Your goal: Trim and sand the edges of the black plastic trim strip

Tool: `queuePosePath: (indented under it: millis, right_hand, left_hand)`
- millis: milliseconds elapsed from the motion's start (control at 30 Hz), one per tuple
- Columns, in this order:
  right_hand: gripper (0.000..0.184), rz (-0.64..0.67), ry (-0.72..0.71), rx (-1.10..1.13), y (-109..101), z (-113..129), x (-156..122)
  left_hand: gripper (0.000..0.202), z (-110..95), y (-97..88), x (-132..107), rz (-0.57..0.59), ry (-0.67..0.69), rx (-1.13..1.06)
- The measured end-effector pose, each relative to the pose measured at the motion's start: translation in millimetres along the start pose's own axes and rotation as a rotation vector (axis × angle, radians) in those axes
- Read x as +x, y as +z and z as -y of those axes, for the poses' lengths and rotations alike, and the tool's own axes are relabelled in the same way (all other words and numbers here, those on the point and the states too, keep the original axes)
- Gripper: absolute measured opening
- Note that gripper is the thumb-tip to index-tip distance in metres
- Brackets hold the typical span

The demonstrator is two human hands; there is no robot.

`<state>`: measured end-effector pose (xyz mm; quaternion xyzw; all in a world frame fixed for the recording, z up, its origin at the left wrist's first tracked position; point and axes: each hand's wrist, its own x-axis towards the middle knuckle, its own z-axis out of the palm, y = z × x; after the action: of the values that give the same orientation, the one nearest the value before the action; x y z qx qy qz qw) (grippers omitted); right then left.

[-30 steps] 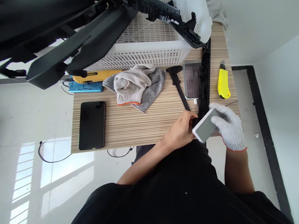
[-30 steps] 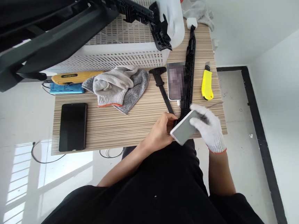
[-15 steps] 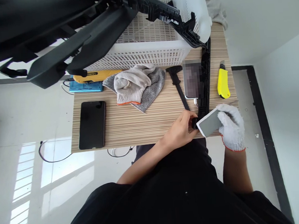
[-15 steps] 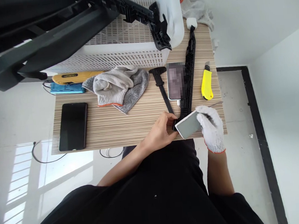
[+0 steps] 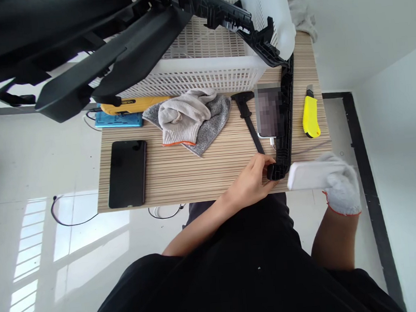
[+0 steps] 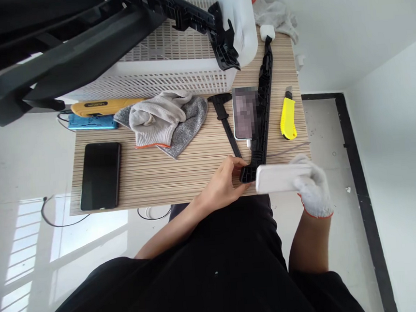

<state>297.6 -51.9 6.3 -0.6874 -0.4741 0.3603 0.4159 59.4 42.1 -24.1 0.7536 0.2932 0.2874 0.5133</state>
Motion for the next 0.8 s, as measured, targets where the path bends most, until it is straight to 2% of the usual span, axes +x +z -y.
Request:
queuePosePath:
  millis: [67,100,200,233,300,333,400,433,467,533,567,667,700,767,800]
  right_hand:
    - [0.03,0.154,0.04,-0.025,-1,4,5]
    - [0.026,0.157,0.085,-0.041,1,7,9]
    - [0.018,-0.039,0.18,-0.118,12,15,19]
    - [0.018,-0.053,0.17,-0.147,17,17,22]
    - [0.021,0.005,0.126,-0.2,28,20,25]
    - [0.022,-0.02,0.11,-0.214,32,21,26]
    - [0.025,-0.184,0.104,-0.23,39,21,24]
    - [0.027,-0.242,0.105,-0.235,41,21,23]
    - [0.028,-0.243,0.102,-0.24,42,20,21]
    - [0.03,-0.157,0.093,-0.255,42,19,16]
    - [0.03,-0.164,0.1,-0.261,41,19,13]
    - [0.03,-0.351,0.163,-0.273,40,21,6]
    - [0.029,-0.322,0.175,-0.267,40,23,4]
    - [0.028,-0.15,0.174,-0.242,41,26,2]
    - [0.028,-0.132,0.175,-0.225,42,27,1]
  left_hand:
    - [0.043,1,0.4,0,0.003,0.001,-0.003]
    - [0.044,1,0.7,0,0.004,0.001,-0.01]
    - [0.044,1,1.6,0,0.011,-0.036,-0.027]
    - [0.045,1,1.7,0,0.017,-0.053,-0.028]
    - [0.049,-1,1.5,0,0.026,-0.078,-0.029]
    - [0.05,-1,1.3,0,0.023,-0.085,-0.031]
    - [0.048,-3,0.7,0,0.009,-0.096,-0.037]
    - [0.046,-3,0.4,0,0.005,-0.097,-0.036]
    - [0.046,-3,0.2,0,0.009,-0.09,-0.034]
    - [0.048,-4,0.1,0,0.018,-0.068,-0.025]
    - [0.048,-4,0.1,0,0.02,-0.066,-0.019]
    - [0.045,-3,0.3,0,0.022,-0.103,-0.004]
    - [0.046,-2,0.2,0,0.035,-0.103,-0.002]
    - [0.048,-2,-0.1,0,0.063,-0.073,-0.003]
    - [0.048,-2,-0.2,0,0.061,-0.064,-0.004]
